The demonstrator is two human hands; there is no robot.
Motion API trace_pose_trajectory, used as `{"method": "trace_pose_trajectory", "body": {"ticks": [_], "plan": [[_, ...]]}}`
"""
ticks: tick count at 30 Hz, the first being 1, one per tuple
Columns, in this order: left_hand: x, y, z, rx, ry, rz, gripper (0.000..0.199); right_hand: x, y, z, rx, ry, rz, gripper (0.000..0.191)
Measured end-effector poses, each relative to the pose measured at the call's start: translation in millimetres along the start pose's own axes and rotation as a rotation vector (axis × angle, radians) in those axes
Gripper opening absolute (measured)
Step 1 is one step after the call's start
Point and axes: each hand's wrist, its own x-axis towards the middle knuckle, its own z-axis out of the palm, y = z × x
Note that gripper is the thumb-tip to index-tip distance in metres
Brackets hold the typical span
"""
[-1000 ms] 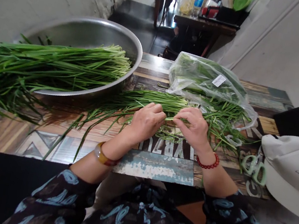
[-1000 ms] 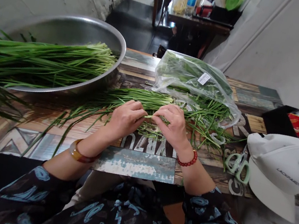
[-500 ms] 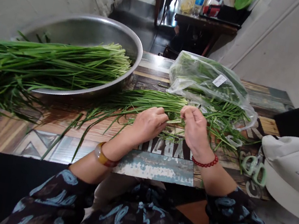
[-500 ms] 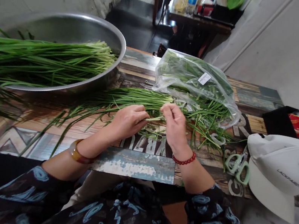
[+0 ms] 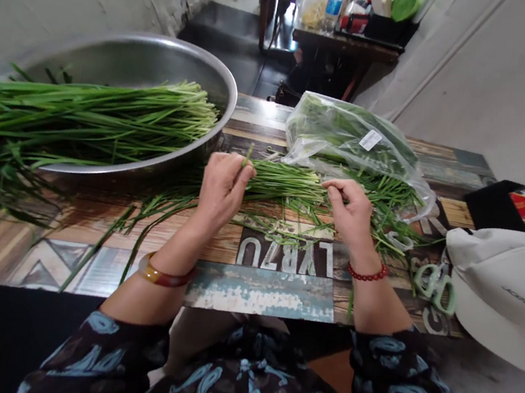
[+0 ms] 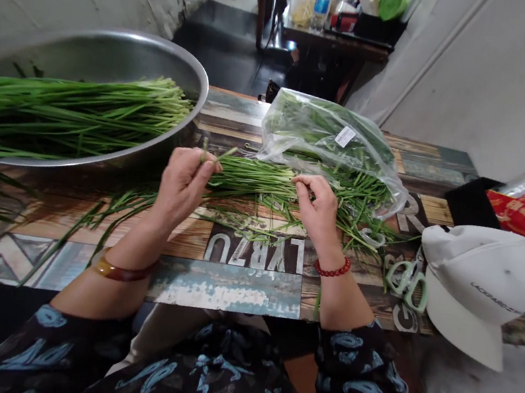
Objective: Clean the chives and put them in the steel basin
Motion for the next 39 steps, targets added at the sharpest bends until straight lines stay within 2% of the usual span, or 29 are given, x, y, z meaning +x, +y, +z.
{"method": "trace_pose_trajectory", "body": {"ticks": [4, 7, 13, 17, 20, 22, 26, 29, 32, 35, 39], "plan": [[3, -2, -13.6, -0.012, 0.292, -0.049, 0.03, 1, 11, 4, -0.144, -0.043, -0.079, 0.019], [1, -3, -16.4, -0.001, 0.415, -0.046, 0.032, 0, 18, 9, -0.259, -0.074, -0.127, 0.021], [-5, -5, -12.7, 0.202, 0.316, 0.074, 0.037, 0, 27, 12, -0.418, -0.112, -0.111, 0.03], [-7, -5, -16.8, 0.284, 0.358, 0.076, 0.034, 0, 27, 11, -0.474, -0.108, -0.083, 0.032], [-7, 0, -15.4, 0.309, 0.332, 0.133, 0.03, 0, 27, 11, -0.479, -0.102, -0.09, 0.025], [-7, 4, -10.5, 0.272, 0.25, 0.148, 0.029, 0, 27, 11, -0.458, -0.08, -0.101, 0.017], [-6, 11, 2.0, 0.048, 0.049, 0.06, 0.028, 2, 23, 11, -0.33, -0.025, -0.096, 0.008], [-6, 12, 7.1, -0.13, -0.027, -0.036, 0.028, 4, 14, 8, -0.145, 0.031, -0.081, 0.012], [-6, 11, 7.6, -0.242, -0.035, -0.147, 0.028, 2, 4, 5, 0.029, 0.048, -0.019, 0.021], [-7, 11, 7.1, -0.304, 0.006, -0.223, 0.027, -1, -2, 4, 0.15, 0.005, 0.032, 0.028], [-7, 11, 6.4, -0.338, 0.088, -0.276, 0.024, -3, -8, 4, 0.203, -0.05, -0.001, 0.03]]}}
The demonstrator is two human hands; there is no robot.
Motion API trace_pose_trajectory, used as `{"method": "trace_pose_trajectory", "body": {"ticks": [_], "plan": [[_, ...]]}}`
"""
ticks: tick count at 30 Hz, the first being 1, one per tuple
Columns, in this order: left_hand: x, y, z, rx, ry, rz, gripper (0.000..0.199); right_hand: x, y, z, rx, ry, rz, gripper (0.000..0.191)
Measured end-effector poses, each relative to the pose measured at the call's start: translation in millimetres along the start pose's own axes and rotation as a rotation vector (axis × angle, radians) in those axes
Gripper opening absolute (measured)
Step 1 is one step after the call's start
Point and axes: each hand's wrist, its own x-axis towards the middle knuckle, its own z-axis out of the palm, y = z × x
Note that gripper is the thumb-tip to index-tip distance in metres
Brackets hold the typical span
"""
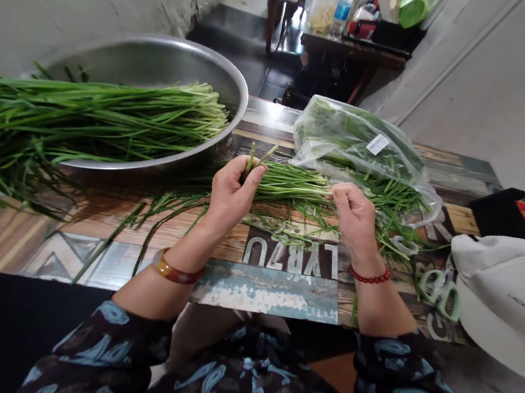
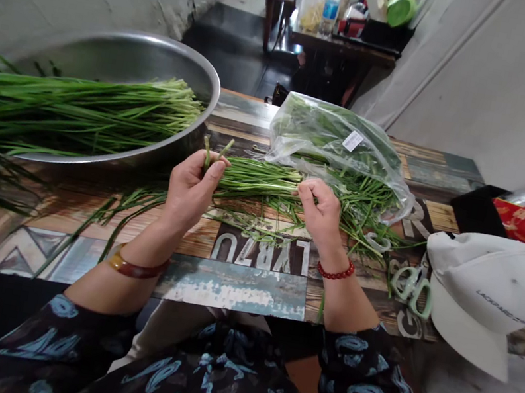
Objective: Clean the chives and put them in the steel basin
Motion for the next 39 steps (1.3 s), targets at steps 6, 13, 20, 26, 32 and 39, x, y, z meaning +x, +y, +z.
{"method": "trace_pose_trajectory", "body": {"ticks": [6, 13, 20, 26, 32, 39], "plan": [[8, 1, -9.8, -0.04, 0.172, -0.062, 0.025, 1, -7, -1, -0.082, -0.066, -0.062, 0.03], [10, -3, -7.5, -0.204, 0.02, -0.174, 0.02, 1, -9, -2, -0.06, -0.095, -0.076, 0.018], [3, -2, 1.1, -0.183, -0.29, -0.143, 0.023, 0, -13, 3, -0.039, -0.123, -0.071, 0.016], [-4, 7, 8.7, -0.12, -0.593, -0.121, 0.031, -2, -18, 7, -0.036, -0.134, -0.088, 0.017], [-6, 7, 12.2, -0.104, -0.619, -0.113, 0.029, -3, -21, 9, -0.015, -0.169, -0.086, 0.019], [-6, 9, 10.4, -0.06, -0.533, -0.13, 0.025, -3, -19, 11, -0.038, -0.16, -0.1, 0.016]]}}
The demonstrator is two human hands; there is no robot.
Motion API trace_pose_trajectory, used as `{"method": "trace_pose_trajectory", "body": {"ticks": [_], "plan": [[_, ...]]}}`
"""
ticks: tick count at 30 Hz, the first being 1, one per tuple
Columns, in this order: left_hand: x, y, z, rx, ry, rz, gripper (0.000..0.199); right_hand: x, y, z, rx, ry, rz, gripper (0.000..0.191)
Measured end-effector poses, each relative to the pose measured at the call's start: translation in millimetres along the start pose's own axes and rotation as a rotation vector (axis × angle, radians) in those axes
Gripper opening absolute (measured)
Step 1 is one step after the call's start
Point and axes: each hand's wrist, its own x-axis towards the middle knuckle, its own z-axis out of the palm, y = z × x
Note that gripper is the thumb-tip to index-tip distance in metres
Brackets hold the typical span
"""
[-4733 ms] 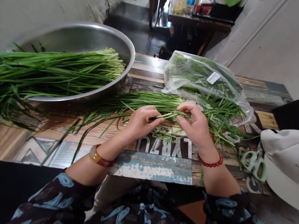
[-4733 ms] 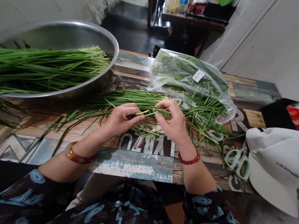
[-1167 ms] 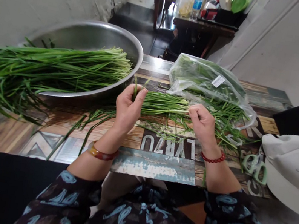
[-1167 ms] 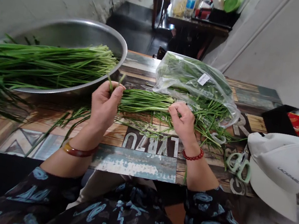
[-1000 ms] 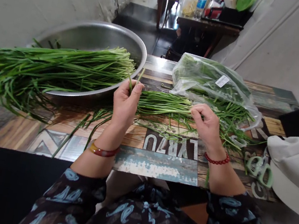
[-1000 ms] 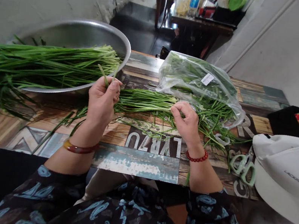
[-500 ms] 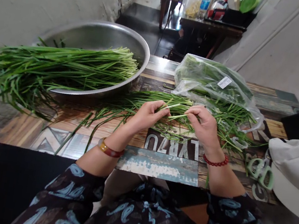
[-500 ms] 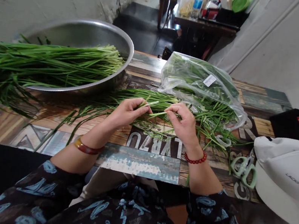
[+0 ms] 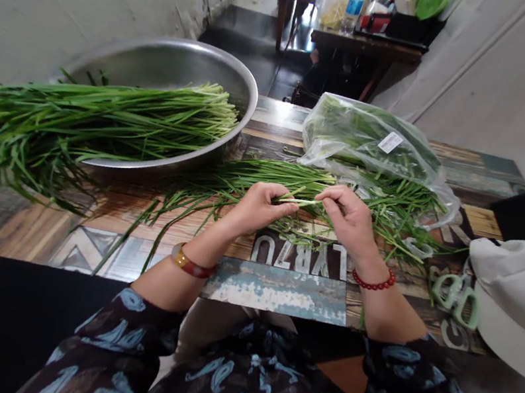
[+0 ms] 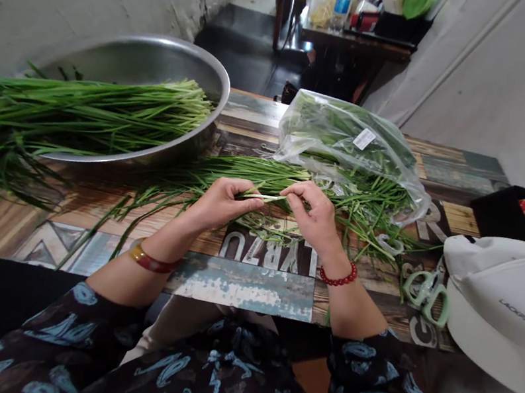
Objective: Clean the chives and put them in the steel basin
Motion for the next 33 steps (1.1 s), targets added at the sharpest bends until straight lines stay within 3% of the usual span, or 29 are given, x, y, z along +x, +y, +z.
{"method": "trace_pose_trajectory", "body": {"ticks": [4, 6, 10, 14, 16, 19, 22, 24, 28, 33], "plan": [[0, 2, -0.2, -0.02, -0.042, -0.002, 0.029, 0, -3, 4, -0.093, -0.007, -0.087, 0.009], [0, 2, -0.1, -0.022, -0.065, 0.016, 0.031, 0, -4, 7, -0.051, -0.003, -0.063, 0.011], [0, -2, 1.8, 0.095, -0.036, 0.097, 0.029, -3, 4, 13, 0.151, 0.058, 0.164, 0.015], [-1, -7, 4.5, 0.344, 0.051, 0.183, 0.026, -4, 17, 9, 0.237, 0.243, 0.308, 0.024], [-1, -8, 5.2, 0.394, 0.065, 0.199, 0.024, -4, 17, 4, 0.176, 0.256, 0.28, 0.026], [-1, -7, 5.3, 0.413, 0.069, 0.19, 0.022, -2, 9, -1, 0.041, 0.166, 0.14, 0.026], [-1, -7, 4.6, 0.343, 0.05, 0.172, 0.025, 0, -1, 1, -0.049, 0.066, -0.03, 0.017], [-1, -6, 3.4, 0.229, 0.018, 0.143, 0.028, 0, -3, 4, -0.076, 0.024, -0.067, 0.012], [0, -6, -0.9, 0.009, -0.01, 0.015, 0.037, -1, 1, 6, -0.077, 0.037, 0.053, 0.02], [5, -13, -5.9, -0.075, 0.12, -0.037, 0.033, -1, 3, 1, -0.051, 0.038, 0.147, 0.032]]}}
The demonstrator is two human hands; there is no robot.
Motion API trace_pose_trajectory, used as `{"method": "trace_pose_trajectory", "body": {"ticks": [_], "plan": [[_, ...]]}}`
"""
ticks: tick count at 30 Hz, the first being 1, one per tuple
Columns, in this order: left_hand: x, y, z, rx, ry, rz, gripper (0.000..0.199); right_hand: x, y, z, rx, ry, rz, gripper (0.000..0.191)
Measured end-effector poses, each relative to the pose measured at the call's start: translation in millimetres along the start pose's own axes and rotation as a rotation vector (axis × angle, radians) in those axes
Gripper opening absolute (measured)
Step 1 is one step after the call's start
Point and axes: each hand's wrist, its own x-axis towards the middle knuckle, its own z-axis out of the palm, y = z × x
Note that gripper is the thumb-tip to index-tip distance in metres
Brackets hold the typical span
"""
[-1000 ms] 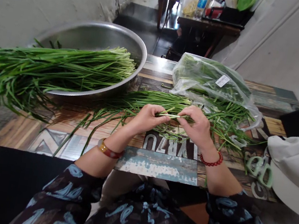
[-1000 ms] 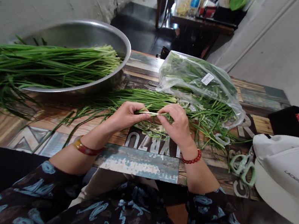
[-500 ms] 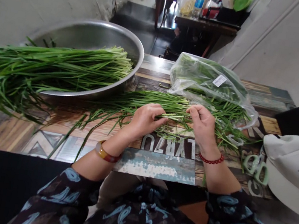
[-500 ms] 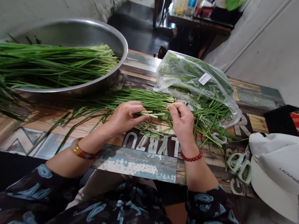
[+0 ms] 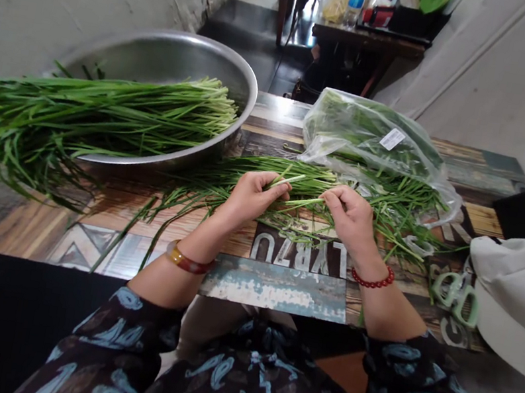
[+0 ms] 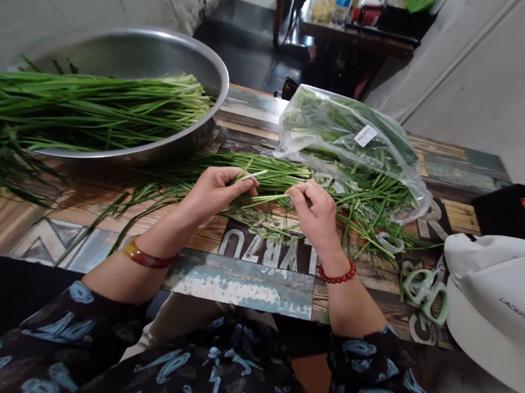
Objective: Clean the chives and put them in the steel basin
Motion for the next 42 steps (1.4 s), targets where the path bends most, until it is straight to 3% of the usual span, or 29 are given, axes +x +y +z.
{"method": "trace_pose_trajectory", "body": {"ticks": [3, 10, 13, 22, 27, 31, 42], "plan": [[0, 0, -1.0, -0.012, 0.01, -0.002, 0.033, 0, -2, -1, 0.001, 0.008, 0.013, 0.037], [-5, 14, 0.1, -0.034, -0.223, -0.04, 0.032, 0, -3, 1, 0.021, -0.009, 0.076, 0.042], [-5, 14, 0.1, -0.017, -0.253, -0.022, 0.028, -2, -1, 2, 0.084, -0.021, 0.125, 0.044], [-4, 12, 0.2, -0.002, -0.32, -0.014, 0.033, -6, 6, 10, 0.361, -0.164, 0.277, 0.03], [-4, 13, 3.7, 0.014, -0.229, 0.034, 0.026, -7, 6, 14, 0.418, -0.141, 0.285, 0.029], [-4, 11, 7.0, 0.043, -0.237, 0.045, 0.031, -9, 6, 18, 0.444, -0.188, 0.298, 0.03], [-5, 11, 11.0, 0.068, -0.171, 0.097, 0.027, -6, -7, 16, 0.197, -0.13, 0.134, 0.036]]}}
